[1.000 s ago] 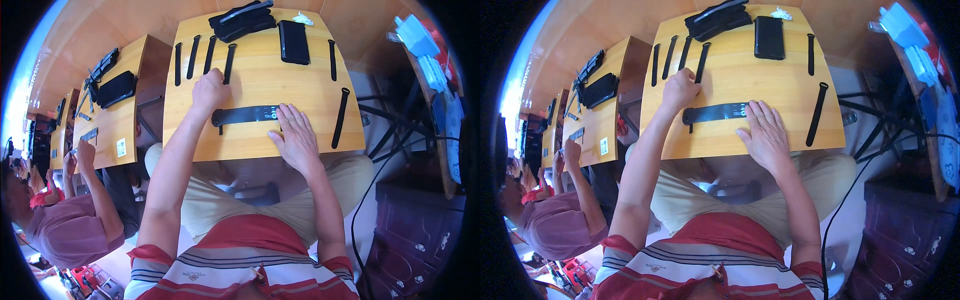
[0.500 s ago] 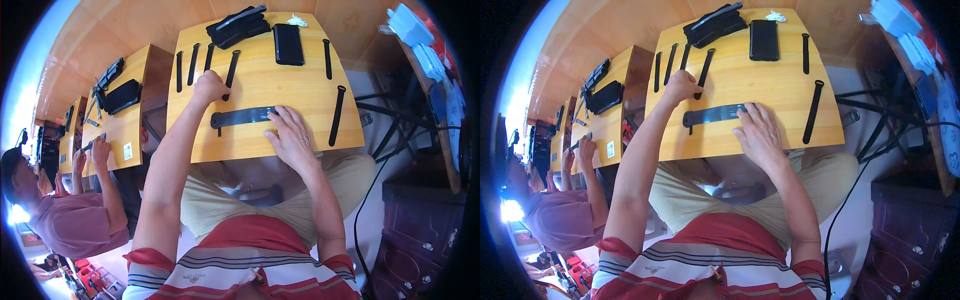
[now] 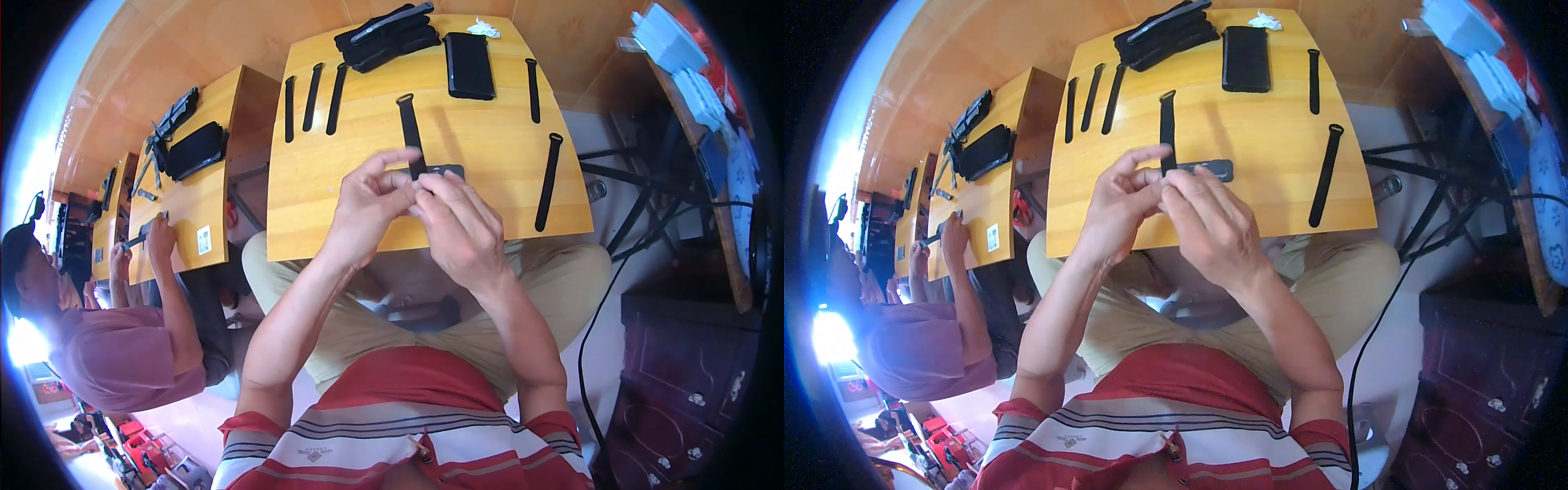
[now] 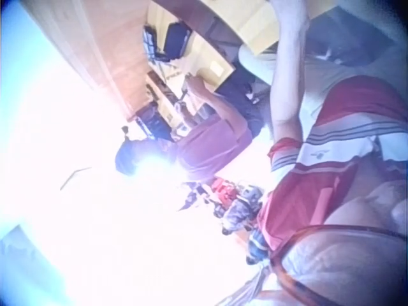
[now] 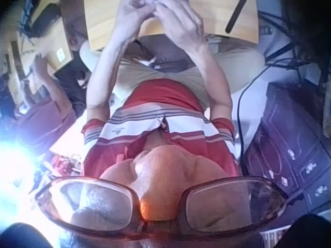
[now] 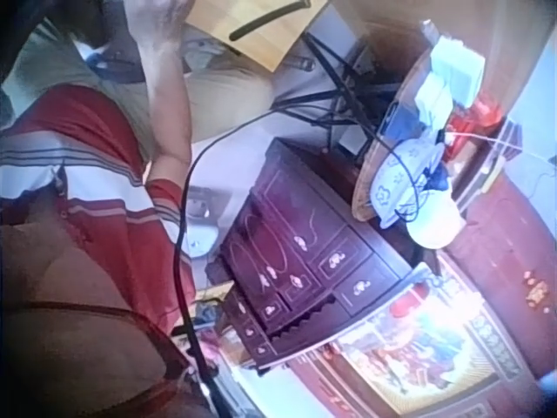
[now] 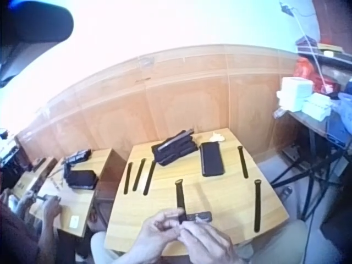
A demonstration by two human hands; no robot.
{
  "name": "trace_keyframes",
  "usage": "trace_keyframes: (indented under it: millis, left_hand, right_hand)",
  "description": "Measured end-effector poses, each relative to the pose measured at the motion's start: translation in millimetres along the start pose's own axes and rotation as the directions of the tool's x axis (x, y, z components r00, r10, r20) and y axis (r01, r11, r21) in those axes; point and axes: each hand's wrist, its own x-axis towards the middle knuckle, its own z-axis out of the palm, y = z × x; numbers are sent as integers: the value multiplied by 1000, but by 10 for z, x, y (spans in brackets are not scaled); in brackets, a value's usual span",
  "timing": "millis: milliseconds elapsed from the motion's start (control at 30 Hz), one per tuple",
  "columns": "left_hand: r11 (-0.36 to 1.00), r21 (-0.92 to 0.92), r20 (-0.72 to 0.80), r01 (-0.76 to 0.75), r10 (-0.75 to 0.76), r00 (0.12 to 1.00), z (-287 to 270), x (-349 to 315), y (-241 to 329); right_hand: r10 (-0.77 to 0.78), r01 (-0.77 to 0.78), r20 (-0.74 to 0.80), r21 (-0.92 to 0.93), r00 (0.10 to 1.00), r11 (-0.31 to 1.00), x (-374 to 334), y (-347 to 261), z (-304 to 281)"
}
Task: The recorder is inspecting, sorting, and stacking black watch straps on a wooden table.
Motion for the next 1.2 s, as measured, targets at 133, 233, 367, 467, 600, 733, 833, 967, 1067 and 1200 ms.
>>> trace_keyframes:
  millis: [133,233,367,467,600,733,833,967,1067,1200]
  left_hand:
    - [997,-67,-7,43,-44,999,-53,-371,83]
    - [999,16,26,41,-41,999,-177,-614,88]
    - [730,622,109,-283,277,955,-192,-826,97]
    - [693,674,112,-255,246,963,-353,-885,99]
    - [591,792,112,-156,110,988,-446,-985,109]
    - [655,736,112,-171,133,985,-615,-938,14]
    - [717,671,56,-188,203,978,-715,-852,-40]
    - [759,635,-53,-143,227,972,-824,-740,-127]
    - [887,455,-191,84,5,982,-946,-679,-210]
    - [923,368,-237,112,-24,971,-942,-513,-281]
  right_hand:
    - [-32,8,150,162,988,987,75,-207,-179]
    - [-193,182,51,166,980,969,-21,-210,-196]
    - [-163,151,12,319,987,936,-87,-379,-238]
    - [-97,84,14,395,995,915,-102,-485,-335]
    - [95,-102,39,267,995,958,-116,-381,-422]
    - [189,-183,5,282,982,942,-194,-210,-329]
    - [432,-426,63,340,900,838,-315,-138,-248]
    - [661,-679,198,377,724,630,-478,52,-198]
    - [720,-770,307,408,622,491,-451,141,-116]
    - [722,-782,329,404,609,475,-429,267,-40]
